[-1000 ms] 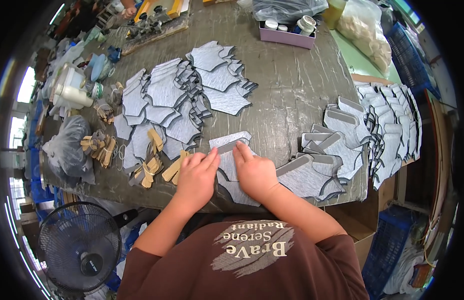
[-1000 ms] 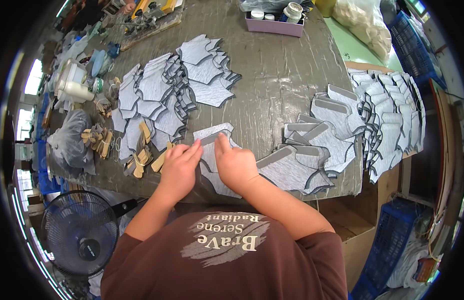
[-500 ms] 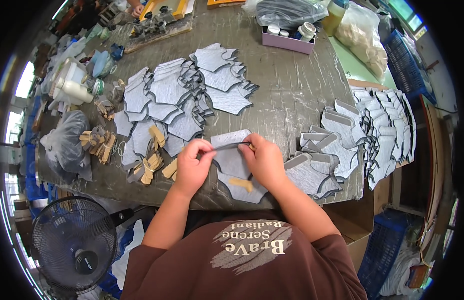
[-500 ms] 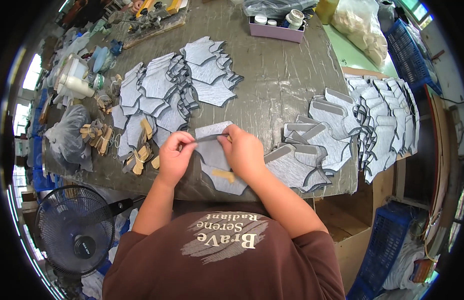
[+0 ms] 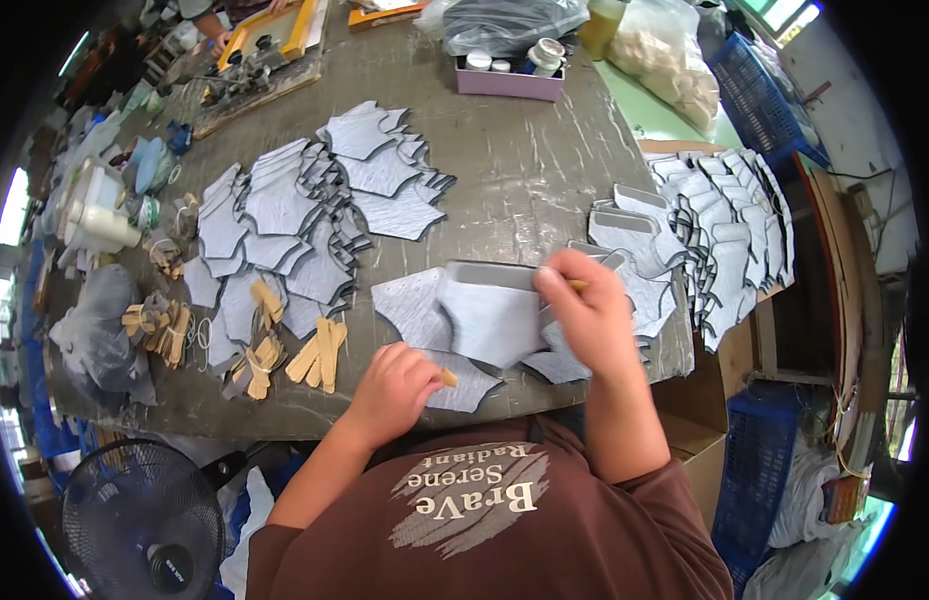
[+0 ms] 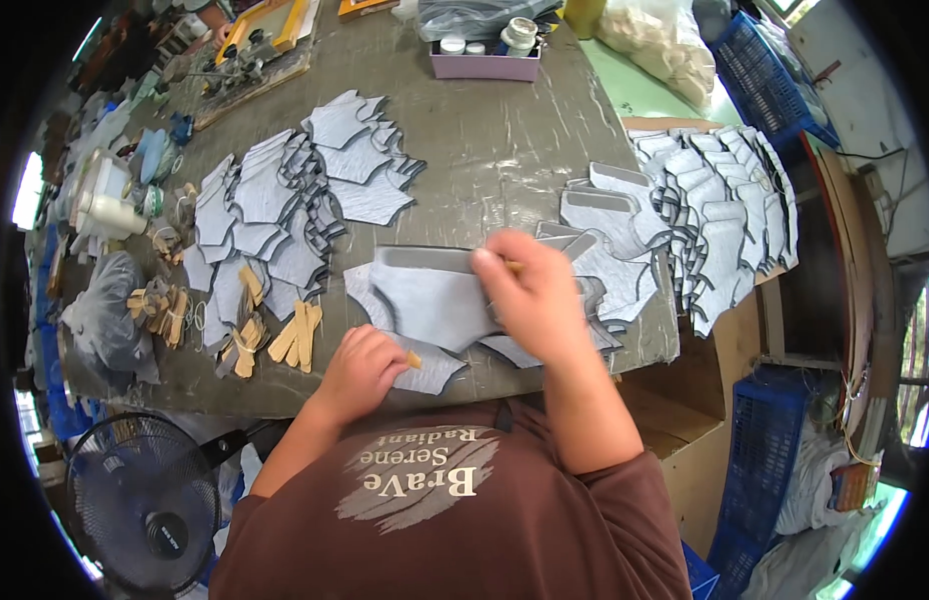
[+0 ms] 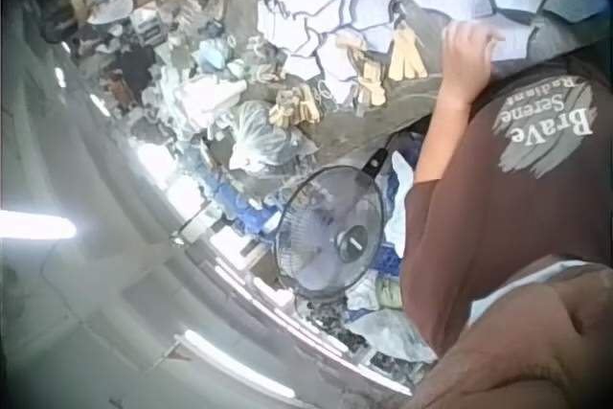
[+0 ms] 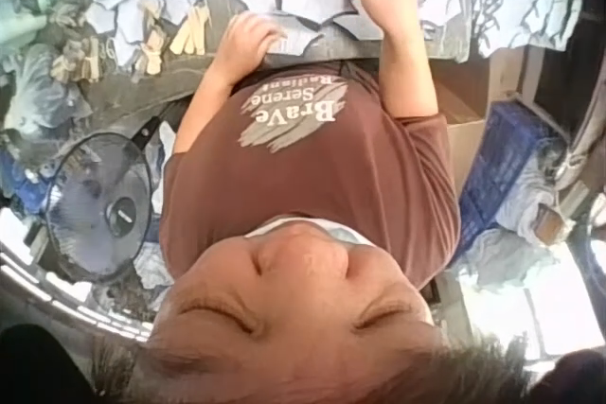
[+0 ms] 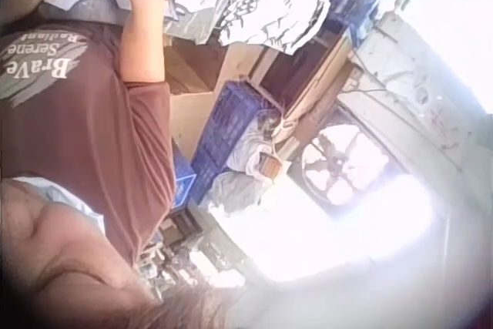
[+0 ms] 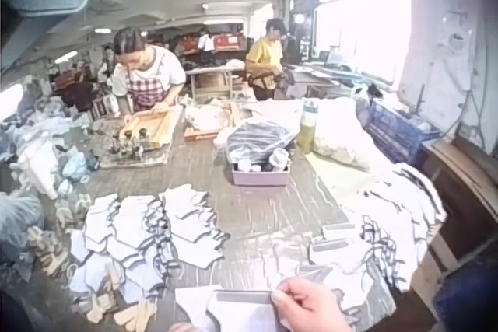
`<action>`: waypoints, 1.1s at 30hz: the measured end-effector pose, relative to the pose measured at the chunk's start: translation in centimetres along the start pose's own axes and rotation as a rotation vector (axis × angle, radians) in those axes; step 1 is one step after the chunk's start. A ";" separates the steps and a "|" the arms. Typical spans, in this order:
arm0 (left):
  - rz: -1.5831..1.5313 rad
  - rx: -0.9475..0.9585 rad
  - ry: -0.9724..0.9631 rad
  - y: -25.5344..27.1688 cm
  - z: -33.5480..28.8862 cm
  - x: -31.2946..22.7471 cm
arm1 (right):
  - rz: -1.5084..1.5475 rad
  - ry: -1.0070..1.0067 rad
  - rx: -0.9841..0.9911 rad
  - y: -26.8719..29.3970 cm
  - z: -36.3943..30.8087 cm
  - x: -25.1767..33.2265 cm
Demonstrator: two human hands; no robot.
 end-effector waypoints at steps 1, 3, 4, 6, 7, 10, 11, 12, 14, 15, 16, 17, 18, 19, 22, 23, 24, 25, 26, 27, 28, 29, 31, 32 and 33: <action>-0.001 -0.001 -0.011 0.0 0.1 -0.1 | 0.002 -0.060 0.016 1.9 -0.6 0.5; 0.027 -0.012 -0.016 0.2 0.3 -0.3 | -0.132 -0.126 0.041 5.2 -1.8 0.5; 0.044 -0.005 -0.017 0.1 0.3 -0.3 | -0.270 -0.217 0.027 6.0 -2.2 0.2; 0.052 0.008 -0.001 0.2 0.3 -0.3 | -0.655 -0.298 -0.052 6.4 -2.8 0.2; 0.064 0.016 0.019 0.3 0.3 -0.4 | -0.656 -0.297 -0.055 6.6 -3.4 -0.3; 0.049 0.007 0.041 0.2 0.5 -0.5 | -0.455 0.009 -0.630 9.5 -7.9 -3.7; 0.046 0.008 0.037 0.1 0.4 -0.6 | -0.520 0.098 -0.795 11.0 -10.1 -5.1; -0.035 -0.056 0.055 0.2 0.4 -0.6 | -0.581 0.043 -0.898 12.6 -12.6 -6.9; -0.151 -0.169 0.074 0.8 0.3 -0.8 | -0.790 -0.325 -0.892 14.6 -16.5 -10.1; -0.156 -0.164 0.065 1.2 0.3 -0.9 | -0.924 -0.637 -0.762 15.1 -18.2 -11.7; -0.211 -0.122 -0.024 1.4 0.9 -1.1 | -1.077 -0.914 -0.560 15.6 -20.6 -14.6; -0.255 -0.084 -0.102 1.8 1.4 -1.3 | -0.831 -0.894 -0.634 15.1 -21.5 -16.1; -0.234 -0.044 -0.199 1.8 2.4 -2.2 | -0.884 -0.673 -0.722 15.2 -21.6 -16.8; -0.236 -0.047 -0.200 1.5 3.6 -2.9 | -0.928 -0.450 -0.796 15.0 -21.6 -17.0; -0.255 0.216 -0.493 0.3 6.2 -6.0 | -0.763 -0.194 -0.802 13.6 -14.3 -11.3; -0.349 0.378 -0.489 -0.9 7.2 -6.3 | -0.763 -0.141 -0.686 13.7 -11.7 -11.0; -0.435 0.539 -0.473 -1.9 8.1 -6.5 | -0.727 -0.177 -0.626 13.7 -8.6 -11.3; -0.425 0.542 -0.485 -2.8 9.0 -6.8 | -0.629 -0.107 -0.568 14.6 -6.1 -12.7; -0.335 0.551 -0.425 -3.4 9.7 -6.8 | -0.509 -0.142 -0.476 14.6 -3.6 -12.7; -0.250 0.563 -0.390 -4.0 10.8 -7.3 | -0.559 -0.223 -0.381 15.5 -2.8 -14.1; -0.245 0.544 -0.352 -3.9 11.2 -7.5 | -0.808 -0.243 -0.322 14.5 -1.3 -13.6; -0.269 0.513 -0.386 -4.0 11.5 -7.3 | -0.765 -0.154 -0.295 13.4 -0.2 -13.0; -0.224 0.485 -0.339 -3.7 12.5 -7.0 | -0.764 -0.047 -0.185 11.7 2.3 -12.1; -0.235 0.489 -0.276 -3.2 13.1 -7.1 | -0.757 -0.039 -0.188 11.3 3.4 -12.0; -0.226 0.488 -0.270 -3.1 13.8 -6.8 | -0.657 -0.041 -0.155 11.1 4.6 -11.9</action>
Point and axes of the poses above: each hand's wrist, its own z-axis towards the middle knuckle, its own y-axis out of the back of the hand, x = y × z, the point moved 1 cm from there along z, towards the middle knuckle, and after that the axes turned 13 degrees about x, right-handed, at the moved point
